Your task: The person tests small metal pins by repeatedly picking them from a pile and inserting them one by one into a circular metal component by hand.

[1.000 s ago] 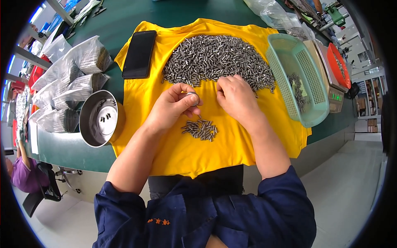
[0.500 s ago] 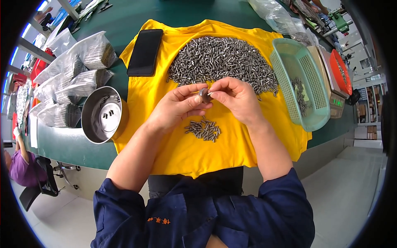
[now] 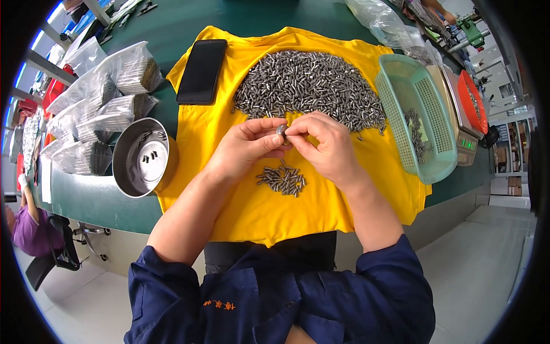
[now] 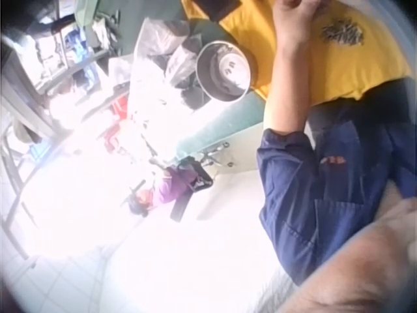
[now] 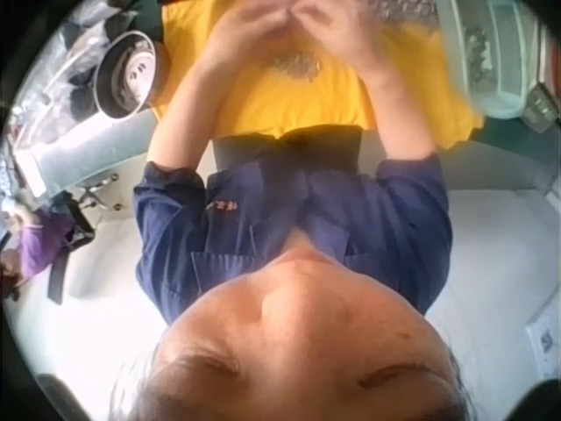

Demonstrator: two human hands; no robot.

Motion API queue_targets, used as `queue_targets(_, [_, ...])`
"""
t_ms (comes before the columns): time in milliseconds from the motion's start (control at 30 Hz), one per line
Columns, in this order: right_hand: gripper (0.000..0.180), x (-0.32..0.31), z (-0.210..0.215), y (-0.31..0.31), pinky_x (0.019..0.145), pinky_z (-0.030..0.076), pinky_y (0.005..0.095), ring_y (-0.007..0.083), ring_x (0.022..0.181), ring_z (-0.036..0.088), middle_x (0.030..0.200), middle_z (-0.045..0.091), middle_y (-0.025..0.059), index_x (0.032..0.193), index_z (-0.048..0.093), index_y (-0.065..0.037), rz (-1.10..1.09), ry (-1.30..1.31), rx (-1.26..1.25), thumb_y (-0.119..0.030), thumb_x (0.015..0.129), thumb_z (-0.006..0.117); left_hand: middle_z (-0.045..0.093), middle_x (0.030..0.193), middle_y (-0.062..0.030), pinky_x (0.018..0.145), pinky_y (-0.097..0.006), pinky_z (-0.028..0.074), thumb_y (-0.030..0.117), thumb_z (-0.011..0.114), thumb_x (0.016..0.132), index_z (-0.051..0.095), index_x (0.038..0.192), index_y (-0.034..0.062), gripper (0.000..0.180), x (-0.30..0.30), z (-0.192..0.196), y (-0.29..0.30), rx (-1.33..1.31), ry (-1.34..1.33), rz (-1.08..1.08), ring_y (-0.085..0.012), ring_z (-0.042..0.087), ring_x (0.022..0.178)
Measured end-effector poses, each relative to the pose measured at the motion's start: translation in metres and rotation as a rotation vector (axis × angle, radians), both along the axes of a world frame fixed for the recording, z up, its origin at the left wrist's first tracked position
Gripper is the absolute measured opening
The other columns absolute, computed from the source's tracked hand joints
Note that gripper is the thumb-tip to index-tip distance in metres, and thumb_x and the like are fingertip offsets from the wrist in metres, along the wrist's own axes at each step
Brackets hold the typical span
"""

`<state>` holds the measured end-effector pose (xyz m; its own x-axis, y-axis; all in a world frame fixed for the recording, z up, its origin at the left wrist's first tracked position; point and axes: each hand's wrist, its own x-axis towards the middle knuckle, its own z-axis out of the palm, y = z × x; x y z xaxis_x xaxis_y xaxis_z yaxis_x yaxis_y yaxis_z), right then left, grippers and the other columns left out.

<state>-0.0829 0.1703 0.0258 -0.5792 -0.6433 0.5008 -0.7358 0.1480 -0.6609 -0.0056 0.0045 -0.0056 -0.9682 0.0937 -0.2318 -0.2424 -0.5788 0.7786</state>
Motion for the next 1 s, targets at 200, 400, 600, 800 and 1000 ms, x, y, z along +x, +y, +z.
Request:
queue_targets(200, [0.010,-0.005,0.007,0.006,0.062,0.046,0.0244,0.0113,0.069,0.057,0.077,0.062,0.0037,0.078,0.059,-0.001,0.056,-0.415,0.085,0.001,0.072,0.067,0.061,0.099,-0.0076,0.078,-0.027,0.051,0.009,0.060,0.085,0.052,0.114,-0.0002,0.032,0.001,0.003,-0.003,-0.040,-0.006,-0.026,-0.0152,0.061,0.089])
queue_targets(400, [0.019,-0.024,0.005,0.019,0.066,0.043,0.0201,0.0039,0.070,0.051,0.076,0.055,-0.0033,0.094,0.058,-0.005,0.109,-0.649,0.036,-0.005,0.077,0.066,0.061,0.096,-0.0061,0.078,-0.025,0.049,0.007,0.062,0.083,0.053,0.113,-0.0009,0.032,0.002,0.006,-0.002,-0.122,0.072,-0.153,-0.0124,0.060,0.087])
queue_targets(600, [0.007,-0.037,-0.015,0.015,0.065,0.047,0.0288,0.0191,0.069,0.060,0.074,0.062,0.0065,0.082,0.063,-0.006,-0.321,-0.256,0.170,-0.011,0.077,0.064,0.061,0.091,-0.0020,0.077,-0.022,0.047,0.004,0.064,0.081,0.055,0.109,-0.0006,0.030,0.008,0.015,0.005,-0.287,0.108,-0.346,-0.0076,0.057,0.085])
queue_targets(800, [0.006,-0.032,-0.037,0.001,0.070,0.046,0.0385,0.0286,0.072,0.055,0.072,0.059,0.0097,0.077,0.063,-0.007,-0.354,0.315,0.352,-0.012,0.073,0.063,0.060,0.091,-0.0008,0.076,-0.021,0.047,0.003,0.064,0.081,0.054,0.109,0.0001,0.030,0.007,0.016,0.003,-0.255,0.100,-0.399,-0.0072,0.057,0.084])
queue_targets(1000, [0.004,-0.029,-0.034,0.005,0.071,0.045,0.0386,0.0278,0.075,0.055,0.073,0.058,0.0093,0.072,0.060,-0.006,-0.310,0.203,0.447,-0.008,0.072,0.063,0.058,0.087,-0.0008,0.075,-0.022,0.049,0.002,0.063,0.081,0.053,0.107,0.0018,0.028,0.003,0.006,0.002,-0.142,0.072,-0.208,-0.0078,0.058,0.082])
